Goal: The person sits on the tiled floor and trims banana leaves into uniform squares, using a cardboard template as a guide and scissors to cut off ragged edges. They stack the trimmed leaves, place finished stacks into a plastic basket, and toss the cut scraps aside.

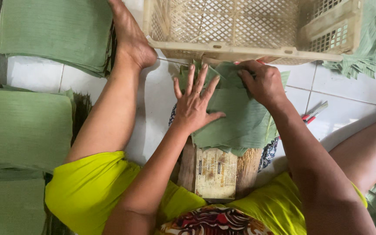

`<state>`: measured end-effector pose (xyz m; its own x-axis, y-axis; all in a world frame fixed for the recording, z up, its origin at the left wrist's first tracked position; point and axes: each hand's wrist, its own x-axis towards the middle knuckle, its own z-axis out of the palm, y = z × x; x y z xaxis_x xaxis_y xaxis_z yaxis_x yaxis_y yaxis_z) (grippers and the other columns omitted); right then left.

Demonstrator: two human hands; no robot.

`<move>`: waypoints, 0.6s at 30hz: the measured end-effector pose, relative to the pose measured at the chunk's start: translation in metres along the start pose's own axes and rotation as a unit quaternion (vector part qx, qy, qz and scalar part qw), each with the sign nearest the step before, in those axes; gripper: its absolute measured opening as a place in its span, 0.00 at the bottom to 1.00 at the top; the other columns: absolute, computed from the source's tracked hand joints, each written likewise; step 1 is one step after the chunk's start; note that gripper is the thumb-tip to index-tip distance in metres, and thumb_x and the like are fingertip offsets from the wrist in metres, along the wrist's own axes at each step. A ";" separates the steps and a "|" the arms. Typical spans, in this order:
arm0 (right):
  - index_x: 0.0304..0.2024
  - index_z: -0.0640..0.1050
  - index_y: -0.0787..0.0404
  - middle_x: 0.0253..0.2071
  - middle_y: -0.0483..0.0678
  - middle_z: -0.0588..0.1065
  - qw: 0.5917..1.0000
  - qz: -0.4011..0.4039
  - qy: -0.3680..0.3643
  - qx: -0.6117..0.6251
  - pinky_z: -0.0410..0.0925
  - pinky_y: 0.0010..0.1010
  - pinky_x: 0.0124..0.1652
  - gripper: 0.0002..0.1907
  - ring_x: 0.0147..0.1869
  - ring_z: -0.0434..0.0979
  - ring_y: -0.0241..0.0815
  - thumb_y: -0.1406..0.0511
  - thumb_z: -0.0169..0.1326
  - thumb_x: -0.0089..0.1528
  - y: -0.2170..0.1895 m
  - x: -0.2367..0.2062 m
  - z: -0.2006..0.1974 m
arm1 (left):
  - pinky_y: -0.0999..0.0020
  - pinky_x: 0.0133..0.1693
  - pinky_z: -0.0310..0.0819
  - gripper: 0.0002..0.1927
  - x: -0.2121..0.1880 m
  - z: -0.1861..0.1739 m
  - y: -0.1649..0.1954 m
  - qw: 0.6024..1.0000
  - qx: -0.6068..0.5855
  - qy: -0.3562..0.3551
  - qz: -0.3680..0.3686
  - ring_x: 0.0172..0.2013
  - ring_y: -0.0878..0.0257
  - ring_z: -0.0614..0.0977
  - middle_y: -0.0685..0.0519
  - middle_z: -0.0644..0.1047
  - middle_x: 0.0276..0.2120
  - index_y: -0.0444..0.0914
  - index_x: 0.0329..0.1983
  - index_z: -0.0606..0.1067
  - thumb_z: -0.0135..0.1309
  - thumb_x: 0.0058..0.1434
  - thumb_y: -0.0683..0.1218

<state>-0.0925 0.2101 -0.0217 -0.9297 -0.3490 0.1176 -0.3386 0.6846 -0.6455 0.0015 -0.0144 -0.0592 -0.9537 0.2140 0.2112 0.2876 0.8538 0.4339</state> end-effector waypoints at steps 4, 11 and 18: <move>0.47 0.83 0.62 0.37 0.56 0.81 0.999 -0.007 -0.034 0.002 0.74 0.37 0.41 0.11 0.37 0.83 0.47 0.64 0.62 0.63 0.001 0.016 0.000 | 0.21 0.67 0.39 0.49 0.023 -0.005 -0.007 1.000 0.013 -0.005 0.022 0.76 0.43 0.43 0.49 0.49 0.77 0.48 0.68 0.70 0.70 0.45 0.69; 0.47 0.83 0.63 0.36 0.58 0.81 0.997 -0.001 -0.014 -0.077 0.73 0.43 0.42 0.11 0.38 0.82 0.55 0.63 0.62 0.66 0.004 0.010 0.012 | 0.20 0.65 0.36 0.41 0.042 -0.007 -0.011 0.998 -0.004 -0.066 0.010 0.75 0.42 0.42 0.47 0.51 0.75 0.45 0.52 0.75 0.72 0.38 0.68; 0.51 0.81 0.59 0.39 0.58 0.80 0.990 0.046 -0.113 -0.066 0.72 0.47 0.44 0.16 0.42 0.81 0.59 0.61 0.60 0.62 0.008 0.027 0.006 | 0.19 0.64 0.38 0.45 0.040 0.000 -0.014 0.999 -0.013 -0.045 0.009 0.74 0.45 0.45 0.45 0.55 0.72 0.44 0.55 0.75 0.72 0.37 0.70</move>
<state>-0.1191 0.2022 -0.0280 -0.9063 -0.4056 -0.1190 -0.2842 0.7930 -0.5389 -0.0404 -0.0177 -0.0573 -0.9517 0.2732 0.1397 0.3068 0.8370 0.4532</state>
